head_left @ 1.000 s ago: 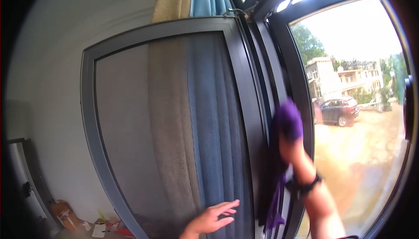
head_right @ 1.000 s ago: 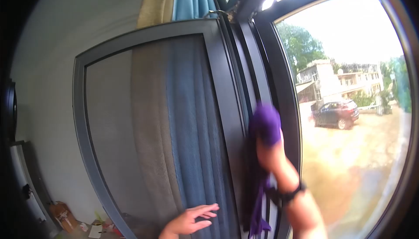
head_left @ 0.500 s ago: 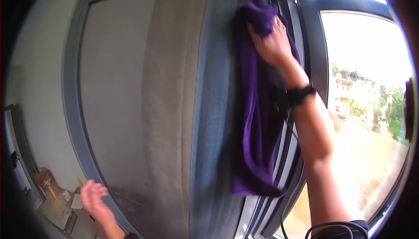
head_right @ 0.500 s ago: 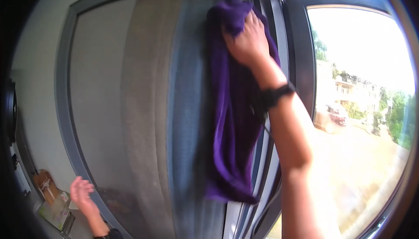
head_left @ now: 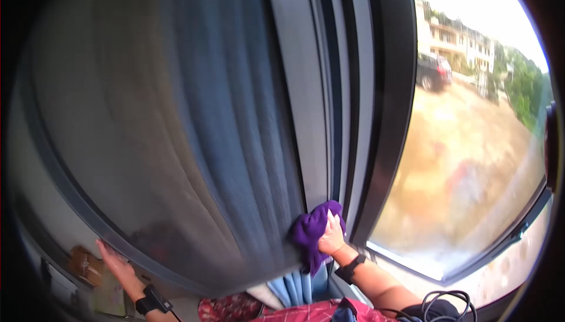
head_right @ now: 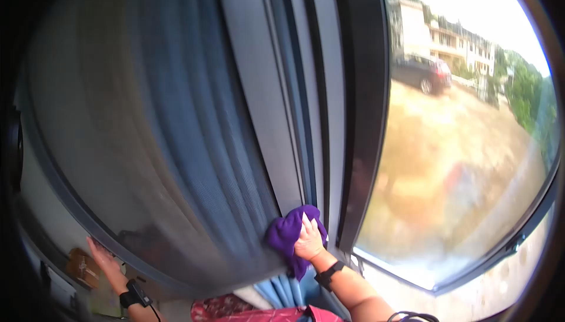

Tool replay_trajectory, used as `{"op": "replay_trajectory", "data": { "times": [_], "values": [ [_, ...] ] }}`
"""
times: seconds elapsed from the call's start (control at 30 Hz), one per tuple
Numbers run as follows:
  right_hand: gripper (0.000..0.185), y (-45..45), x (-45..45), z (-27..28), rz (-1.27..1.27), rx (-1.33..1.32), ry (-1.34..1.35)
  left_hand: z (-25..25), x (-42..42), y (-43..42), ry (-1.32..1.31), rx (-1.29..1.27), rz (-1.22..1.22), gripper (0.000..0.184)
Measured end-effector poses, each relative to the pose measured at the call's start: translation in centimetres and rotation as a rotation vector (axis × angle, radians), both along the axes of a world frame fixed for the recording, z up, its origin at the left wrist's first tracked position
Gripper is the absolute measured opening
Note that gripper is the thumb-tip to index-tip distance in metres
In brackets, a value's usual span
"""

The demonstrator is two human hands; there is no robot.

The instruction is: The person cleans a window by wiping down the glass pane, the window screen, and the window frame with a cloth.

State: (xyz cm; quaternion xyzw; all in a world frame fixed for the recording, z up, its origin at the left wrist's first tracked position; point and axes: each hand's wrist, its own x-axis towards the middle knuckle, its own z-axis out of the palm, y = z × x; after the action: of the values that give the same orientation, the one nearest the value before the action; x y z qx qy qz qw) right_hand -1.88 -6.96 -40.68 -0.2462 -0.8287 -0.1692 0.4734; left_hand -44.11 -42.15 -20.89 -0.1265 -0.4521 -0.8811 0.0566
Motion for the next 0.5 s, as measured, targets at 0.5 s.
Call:
{"op": "replay_trajectory", "data": {
  "times": [0.5],
  "values": [
    [0.015,4.6,7.5,25.9,0.262,0.158,0.484,0.1,4.1,2.7,0.163,-0.148,0.142,0.073]
  ]
}}
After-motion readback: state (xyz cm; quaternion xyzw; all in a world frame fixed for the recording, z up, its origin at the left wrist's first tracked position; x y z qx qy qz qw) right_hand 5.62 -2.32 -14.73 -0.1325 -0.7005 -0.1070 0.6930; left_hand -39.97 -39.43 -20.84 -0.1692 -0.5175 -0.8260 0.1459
